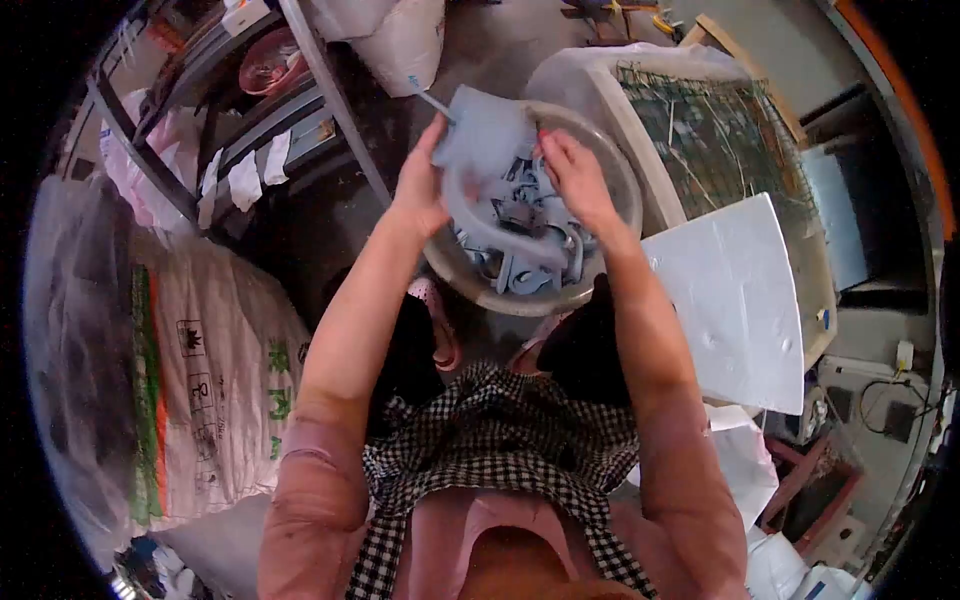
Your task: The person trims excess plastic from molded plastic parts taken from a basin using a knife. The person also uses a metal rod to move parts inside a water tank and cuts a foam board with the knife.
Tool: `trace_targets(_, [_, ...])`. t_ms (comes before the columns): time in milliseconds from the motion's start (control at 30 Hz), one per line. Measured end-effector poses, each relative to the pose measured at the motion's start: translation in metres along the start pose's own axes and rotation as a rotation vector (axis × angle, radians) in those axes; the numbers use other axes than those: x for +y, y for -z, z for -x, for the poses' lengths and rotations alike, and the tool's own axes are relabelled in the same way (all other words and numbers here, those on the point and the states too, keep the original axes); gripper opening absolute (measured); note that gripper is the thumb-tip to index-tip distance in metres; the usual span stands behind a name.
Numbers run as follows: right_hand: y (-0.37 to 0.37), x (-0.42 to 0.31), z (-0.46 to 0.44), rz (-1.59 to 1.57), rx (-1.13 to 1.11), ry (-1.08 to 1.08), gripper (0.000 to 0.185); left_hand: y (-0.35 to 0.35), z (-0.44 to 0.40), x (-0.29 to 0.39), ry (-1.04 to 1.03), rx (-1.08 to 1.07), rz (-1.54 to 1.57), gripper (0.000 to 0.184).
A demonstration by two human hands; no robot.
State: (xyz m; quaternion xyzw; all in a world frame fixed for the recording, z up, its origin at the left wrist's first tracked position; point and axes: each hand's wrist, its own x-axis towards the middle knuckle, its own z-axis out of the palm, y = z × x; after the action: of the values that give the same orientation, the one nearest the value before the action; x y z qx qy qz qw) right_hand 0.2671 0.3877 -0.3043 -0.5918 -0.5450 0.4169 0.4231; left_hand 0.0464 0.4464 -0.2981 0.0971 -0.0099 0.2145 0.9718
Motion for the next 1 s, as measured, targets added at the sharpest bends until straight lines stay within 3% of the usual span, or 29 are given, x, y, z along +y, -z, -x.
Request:
trace_targets(33, [-0.003, -0.002, 0.004, 0.011, -0.011, 0.009, 0.028, 0.000, -0.001, -0.006, -0.015, -0.009, 0.000, 0.036])
trace_targets(100, [-0.008, -0.003, 0.015, 0.121, -0.012, 0.295, 0.027, -0.042, -0.011, -0.038, -0.487, 0.644, -0.436, 0.039])
trace_targets(133, [-0.006, -0.013, 0.019, 0.186, -0.106, 0.300, 0.030, -0.039, -0.011, -0.039, -0.510, 0.670, -0.474, 0.040])
trace_targets(167, [-0.006, -0.013, 0.019, 0.198, -0.119, 0.304, 0.030, -0.041, -0.011, -0.042, -0.524, 0.666, -0.463, 0.040])
trace_targets(233, [-0.011, -0.006, 0.017, 0.162, -0.037, 0.541, 0.030, -0.047, -0.009, -0.049, -0.583, 0.647, -0.623, 0.042])
trace_targets(300, [-0.014, 0.000, 0.012, 0.260, 0.003, 0.556, 0.030, -0.065, -0.007, -0.053, -0.623, 0.637, -0.637, 0.040])
trace_targets(367, [-0.014, -0.006, 0.019, 0.346, 0.010, 0.641, 0.028, -0.057, -0.006, -0.049, -0.472, 0.589, -0.647, 0.040])
trace_targets(467, [-0.019, -0.017, 0.025, 0.420, 0.045, 0.778, 0.027, -0.061, -0.010, -0.054, -0.472, 0.621, -0.638, 0.040])
trace_targets(600, [-0.016, -0.003, 0.017, 0.402, 0.013, 0.708, 0.028, -0.065, -0.009, -0.052, -0.522, 0.654, -0.538, 0.043])
trace_targets(767, [-0.017, -0.012, 0.025, 0.720, 0.051, 0.701, 0.028, -0.078, -0.007, -0.053, -0.372, 0.653, -0.679, 0.047])
trace_targets(900, [-0.016, -0.025, 0.028, 0.721, -0.006, 0.637, 0.028, -0.039, -0.011, -0.048, -0.460, 0.565, -0.921, 0.044])
trace_targets(1000, [-0.013, -0.022, 0.028, 0.597, -0.033, 0.633, 0.027, -0.046, -0.015, -0.057, -0.577, 0.557, -0.754, 0.040])
